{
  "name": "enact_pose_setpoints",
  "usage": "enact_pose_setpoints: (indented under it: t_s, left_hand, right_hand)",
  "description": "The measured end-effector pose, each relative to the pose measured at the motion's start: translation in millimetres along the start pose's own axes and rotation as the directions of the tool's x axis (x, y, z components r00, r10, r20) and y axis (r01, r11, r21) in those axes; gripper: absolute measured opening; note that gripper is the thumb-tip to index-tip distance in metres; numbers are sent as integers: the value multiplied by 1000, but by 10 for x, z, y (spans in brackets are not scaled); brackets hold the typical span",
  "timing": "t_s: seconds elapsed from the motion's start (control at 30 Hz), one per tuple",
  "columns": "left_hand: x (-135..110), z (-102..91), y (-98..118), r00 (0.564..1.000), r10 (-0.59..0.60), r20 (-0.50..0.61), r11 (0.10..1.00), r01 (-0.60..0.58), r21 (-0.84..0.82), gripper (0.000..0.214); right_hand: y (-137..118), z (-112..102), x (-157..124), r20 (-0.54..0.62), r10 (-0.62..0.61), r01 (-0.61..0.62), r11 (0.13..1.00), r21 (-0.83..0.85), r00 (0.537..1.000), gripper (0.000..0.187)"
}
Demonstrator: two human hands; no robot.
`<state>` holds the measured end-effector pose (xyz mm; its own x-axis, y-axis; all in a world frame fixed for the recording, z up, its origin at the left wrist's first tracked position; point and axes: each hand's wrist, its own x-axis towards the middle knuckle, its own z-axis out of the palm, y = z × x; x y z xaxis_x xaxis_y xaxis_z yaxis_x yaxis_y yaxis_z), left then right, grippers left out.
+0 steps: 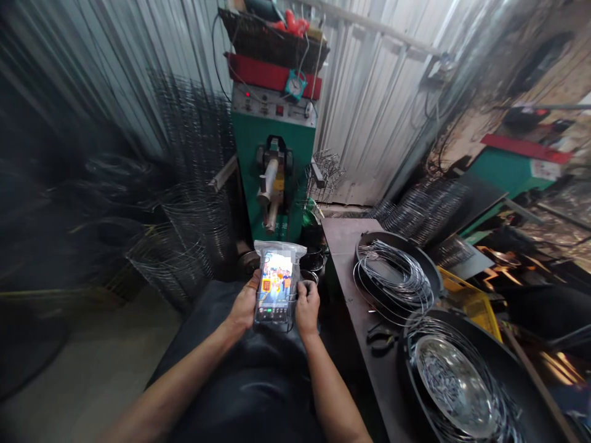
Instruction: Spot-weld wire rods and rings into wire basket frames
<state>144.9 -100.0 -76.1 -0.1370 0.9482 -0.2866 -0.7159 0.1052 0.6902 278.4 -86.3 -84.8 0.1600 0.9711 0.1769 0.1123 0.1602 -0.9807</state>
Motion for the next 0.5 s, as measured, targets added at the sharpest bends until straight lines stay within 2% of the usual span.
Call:
enact_pose_setpoints:
  t_s: [0.5]
  left_hand:
    - [-2, -33, -19, 999, -39, -8, 999, 39, -32, 45]
  right_hand:
    - [97, -1, -30, 8, 16, -16, 1000, -2, 1000, 26]
